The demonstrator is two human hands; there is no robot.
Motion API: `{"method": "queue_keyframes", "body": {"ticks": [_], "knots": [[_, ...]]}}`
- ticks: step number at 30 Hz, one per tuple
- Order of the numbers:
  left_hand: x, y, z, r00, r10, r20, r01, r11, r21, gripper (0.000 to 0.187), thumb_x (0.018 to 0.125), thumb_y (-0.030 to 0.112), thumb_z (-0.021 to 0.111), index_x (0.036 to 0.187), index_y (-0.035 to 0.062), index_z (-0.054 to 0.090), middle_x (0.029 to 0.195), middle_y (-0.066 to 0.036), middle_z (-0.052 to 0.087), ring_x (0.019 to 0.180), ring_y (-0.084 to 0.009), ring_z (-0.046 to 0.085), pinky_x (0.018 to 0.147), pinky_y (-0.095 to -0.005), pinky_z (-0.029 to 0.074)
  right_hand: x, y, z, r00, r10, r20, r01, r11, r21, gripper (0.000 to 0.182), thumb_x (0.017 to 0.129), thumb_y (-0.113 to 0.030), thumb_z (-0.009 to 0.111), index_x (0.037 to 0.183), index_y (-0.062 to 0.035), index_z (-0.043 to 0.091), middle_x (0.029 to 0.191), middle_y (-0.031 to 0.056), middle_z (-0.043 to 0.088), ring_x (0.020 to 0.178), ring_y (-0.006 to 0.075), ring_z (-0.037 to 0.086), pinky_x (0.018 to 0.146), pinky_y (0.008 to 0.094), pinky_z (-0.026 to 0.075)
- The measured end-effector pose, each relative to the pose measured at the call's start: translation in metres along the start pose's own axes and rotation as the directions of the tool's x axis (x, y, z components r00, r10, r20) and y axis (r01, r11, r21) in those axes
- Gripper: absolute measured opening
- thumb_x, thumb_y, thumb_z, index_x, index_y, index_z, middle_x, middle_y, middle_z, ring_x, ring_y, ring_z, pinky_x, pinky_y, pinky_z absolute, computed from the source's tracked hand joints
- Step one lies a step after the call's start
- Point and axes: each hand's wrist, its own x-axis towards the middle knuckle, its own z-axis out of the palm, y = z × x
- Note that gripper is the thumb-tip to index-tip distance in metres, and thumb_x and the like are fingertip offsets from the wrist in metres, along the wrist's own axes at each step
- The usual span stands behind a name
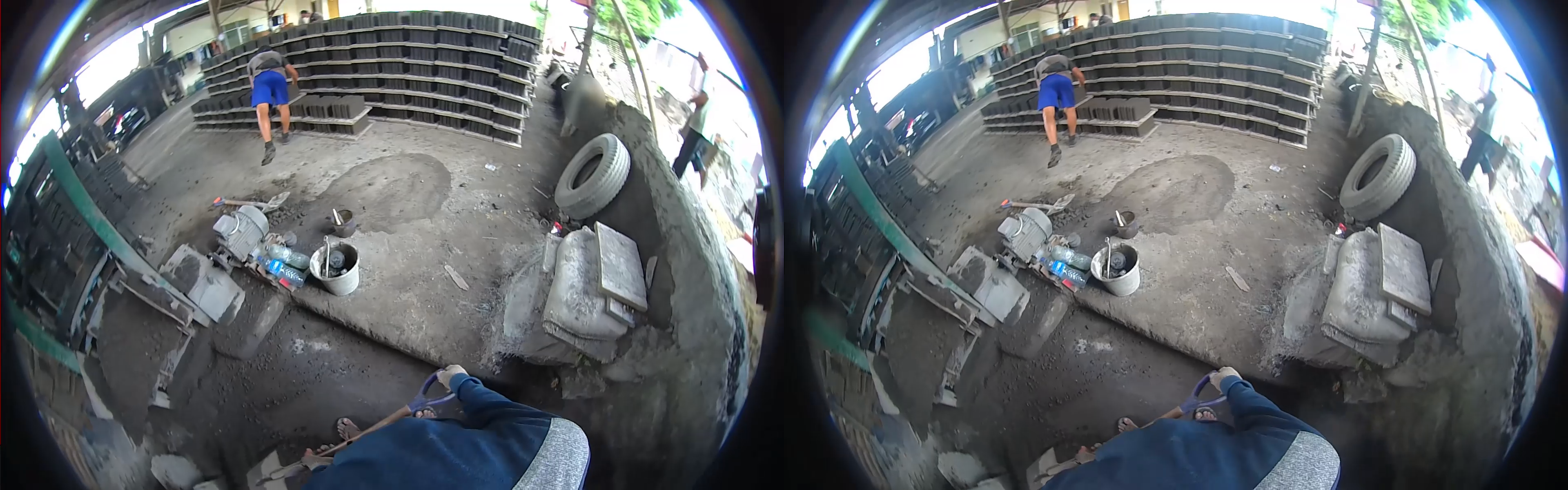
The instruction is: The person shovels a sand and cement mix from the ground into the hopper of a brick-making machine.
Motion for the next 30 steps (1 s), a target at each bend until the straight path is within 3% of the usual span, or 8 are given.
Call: {"method": "queue_keyframes", "body": {"ticks": [1,3,6,9,16,20,23,30], "knots": [[0.006,0.007,0.0,0.999,-0.042,0.014,0.041,0.996,0.084,0.049,0.091,0.055,0.045,0.072,0.0098,0.041,0.065,-0.008,0.05,0.064,-0.0273,0.051,0.068,-0.0499,0.047,-0.036,-0.015,-0.007,0.987,0.151,-0.054,-0.135,0.963,0.234,0.042,0.096,-0.041,0.048,0.105,-0.0065,0.071,0.102,0.0152,0.071,0.098,0.0295,0.068,0.083,0.0382,0.053],[0.013,0.037,-0.001,0.997,-0.066,0.039,0.063,0.995,0.075,0.046,0.092,0.054,0.045,0.077,0.0102,0.044,0.07,-0.008,0.052,0.068,-0.0277,0.053,0.069,-0.05,0.047,-0.031,-0.008,0.023,0.967,0.256,-0.024,-0.243,0.941,0.234,0.045,0.096,-0.041,0.048,0.113,-0.0035,0.067,0.106,0.0139,0.07,0.099,0.0296,0.067,0.086,0.0388,0.053],[0.013,0.076,0.014,0.986,-0.141,0.088,0.131,0.985,0.109,0.043,0.092,0.053,0.046,0.085,0.0107,0.048,0.077,-0.008,0.055,0.074,-0.0283,0.055,0.071,-0.0501,0.048,-0.028,-0.025,0.052,0.981,0.191,-0.003,-0.191,0.979,-0.064,0.046,0.093,-0.045,0.052,0.11,-0.0055,0.069,0.108,0.0131,0.07,0.103,0.0301,0.066,0.087,0.038,0.052],[0.016,0.122,0.029,0.962,-0.234,0.139,0.208,0.962,0.177,0.042,0.092,0.053,0.047,0.092,0.0113,0.053,0.084,-0.009,0.058,0.08,-0.0289,0.057,0.073,-0.0503,0.048,-0.038,-0.07,0.055,0.953,0.299,-0.045,-0.295,0.951,0.089,0.046,0.092,-0.047,0.054,0.109,-0.0075,0.07,0.11,0.012,0.069,0.107,0.0312,0.064,0.087,0.0378,0.051],[0.03,0.215,0.053,0.827,-0.542,0.151,0.446,0.795,0.41,0.044,0.093,0.051,0.05,0.11,0.0125,0.063,0.101,-0.009,0.065,0.094,-0.0303,0.062,0.078,-0.0506,0.049,-0.022,-0.143,0.071,0.984,0.144,-0.1,-0.136,0.987,0.08,0.039,0.088,-0.04,0.058,0.107,-0.0076,0.07,0.098,0.0146,0.072,0.093,0.0295,0.069,0.08,0.0386,0.054],[0.035,0.198,0.075,0.911,-0.388,0.138,0.304,0.86,0.41,0.044,0.092,0.051,0.05,0.109,0.0125,0.062,0.1,-0.009,0.065,0.092,-0.0302,0.062,0.078,-0.0505,0.049,-0.043,-0.162,0.068,0.953,0.264,-0.146,-0.2,0.916,0.347,0.038,0.088,-0.038,0.059,0.108,-0.0075,0.07,0.099,0.0136,0.072,0.092,0.0294,0.07,0.08,0.0381,0.055],[0.032,0.186,0.08,0.936,-0.327,0.13,0.245,0.872,0.425,0.044,0.092,0.051,0.05,0.108,0.0124,0.061,0.099,-0.009,0.064,0.092,-0.0301,0.061,0.077,-0.0504,0.049,-0.031,-0.155,0.075,0.966,0.249,-0.064,-0.243,0.966,0.092,0.037,0.087,-0.037,0.06,0.108,-0.0076,0.07,0.104,0.0142,0.071,0.1,0.0306,0.067,0.085,0.0381,0.053],[0.031,0.169,0.078,0.954,-0.283,0.102,0.214,0.876,0.433,0.043,0.092,0.052,0.05,0.106,0.0124,0.06,0.097,-0.009,0.063,0.09,-0.03,0.061,0.077,-0.0503,0.049,-0.058,-0.146,0.073,0.92,0.378,-0.106,-0.341,0.902,0.264,0.037,0.09,-0.038,0.059,0.107,-0.006,0.071,0.105,0.0151,0.07,0.102,0.0328,0.066,0.084,0.0376,0.051]]}}
